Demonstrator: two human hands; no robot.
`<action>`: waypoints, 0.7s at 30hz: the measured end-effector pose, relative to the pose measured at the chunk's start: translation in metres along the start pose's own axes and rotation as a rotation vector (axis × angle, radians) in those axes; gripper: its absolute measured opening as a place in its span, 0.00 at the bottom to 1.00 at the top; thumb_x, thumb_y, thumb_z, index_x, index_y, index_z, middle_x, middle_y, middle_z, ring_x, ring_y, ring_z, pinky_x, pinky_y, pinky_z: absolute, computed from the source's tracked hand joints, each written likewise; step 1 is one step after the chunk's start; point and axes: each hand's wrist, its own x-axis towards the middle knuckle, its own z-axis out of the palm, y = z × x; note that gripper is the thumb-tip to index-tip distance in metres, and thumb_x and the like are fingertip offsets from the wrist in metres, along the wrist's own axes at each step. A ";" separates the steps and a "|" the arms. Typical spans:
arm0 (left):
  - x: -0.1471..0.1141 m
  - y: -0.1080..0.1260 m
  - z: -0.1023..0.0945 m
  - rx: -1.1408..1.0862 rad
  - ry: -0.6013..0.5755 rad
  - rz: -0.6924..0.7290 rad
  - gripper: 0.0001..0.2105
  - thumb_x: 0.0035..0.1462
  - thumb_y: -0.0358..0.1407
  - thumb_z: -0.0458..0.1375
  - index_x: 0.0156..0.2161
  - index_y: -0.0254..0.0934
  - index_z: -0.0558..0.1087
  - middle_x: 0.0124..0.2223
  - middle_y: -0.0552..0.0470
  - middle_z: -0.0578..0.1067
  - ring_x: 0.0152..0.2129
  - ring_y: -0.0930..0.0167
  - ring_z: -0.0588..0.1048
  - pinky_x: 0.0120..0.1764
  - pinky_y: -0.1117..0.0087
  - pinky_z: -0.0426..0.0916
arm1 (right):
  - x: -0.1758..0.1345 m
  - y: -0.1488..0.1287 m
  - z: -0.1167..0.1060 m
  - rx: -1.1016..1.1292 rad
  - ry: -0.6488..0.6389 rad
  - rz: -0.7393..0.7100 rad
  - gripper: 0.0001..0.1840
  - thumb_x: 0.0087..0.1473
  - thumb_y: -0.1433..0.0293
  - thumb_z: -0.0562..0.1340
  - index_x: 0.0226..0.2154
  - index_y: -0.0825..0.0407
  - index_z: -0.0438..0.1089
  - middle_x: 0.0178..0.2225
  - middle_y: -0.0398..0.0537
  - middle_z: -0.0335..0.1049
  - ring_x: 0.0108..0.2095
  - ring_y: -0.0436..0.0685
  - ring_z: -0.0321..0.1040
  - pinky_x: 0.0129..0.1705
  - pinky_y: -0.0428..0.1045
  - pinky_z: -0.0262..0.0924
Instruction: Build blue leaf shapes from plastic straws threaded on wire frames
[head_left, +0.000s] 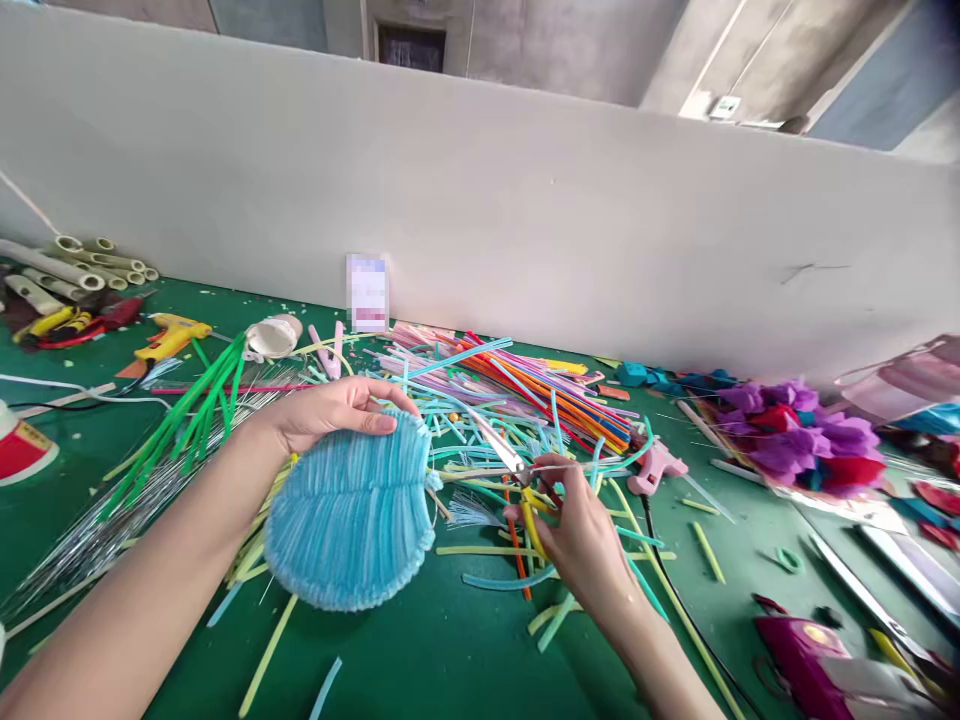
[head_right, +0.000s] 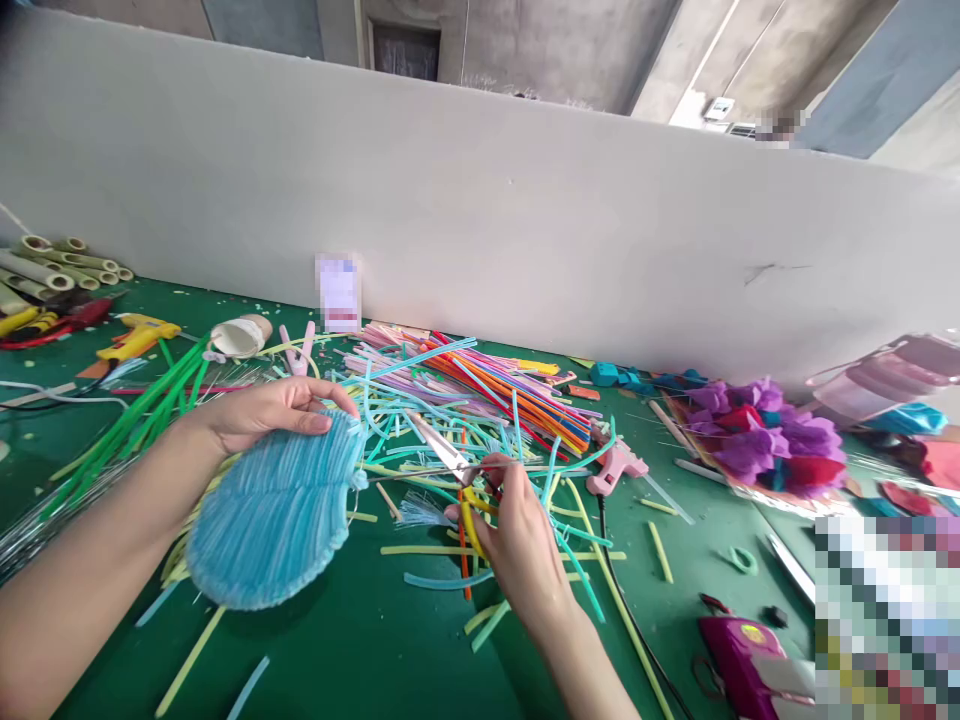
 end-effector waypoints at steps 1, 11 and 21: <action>0.001 0.000 0.000 0.002 -0.007 -0.006 0.16 0.50 0.37 0.71 0.44 0.39 0.78 0.33 0.53 0.81 0.26 0.72 0.80 0.30 0.74 0.75 | -0.001 0.001 0.004 -0.014 0.021 -0.076 0.24 0.57 0.52 0.62 0.46 0.51 0.57 0.46 0.59 0.71 0.45 0.65 0.73 0.41 0.55 0.69; 0.002 0.004 0.010 0.044 0.029 -0.057 0.16 0.53 0.35 0.69 0.47 0.36 0.78 0.37 0.51 0.83 0.31 0.70 0.80 0.36 0.72 0.75 | -0.005 -0.009 0.000 0.001 0.053 -0.145 0.20 0.52 0.68 0.63 0.48 0.49 0.62 0.44 0.52 0.74 0.32 0.56 0.74 0.27 0.48 0.68; 0.011 -0.004 0.018 0.070 -0.012 -0.103 0.18 0.49 0.36 0.72 0.47 0.38 0.79 0.36 0.51 0.84 0.29 0.72 0.81 0.35 0.75 0.76 | -0.007 -0.007 0.004 -0.035 0.102 -0.321 0.24 0.57 0.68 0.62 0.56 0.52 0.66 0.37 0.48 0.76 0.30 0.53 0.74 0.27 0.46 0.64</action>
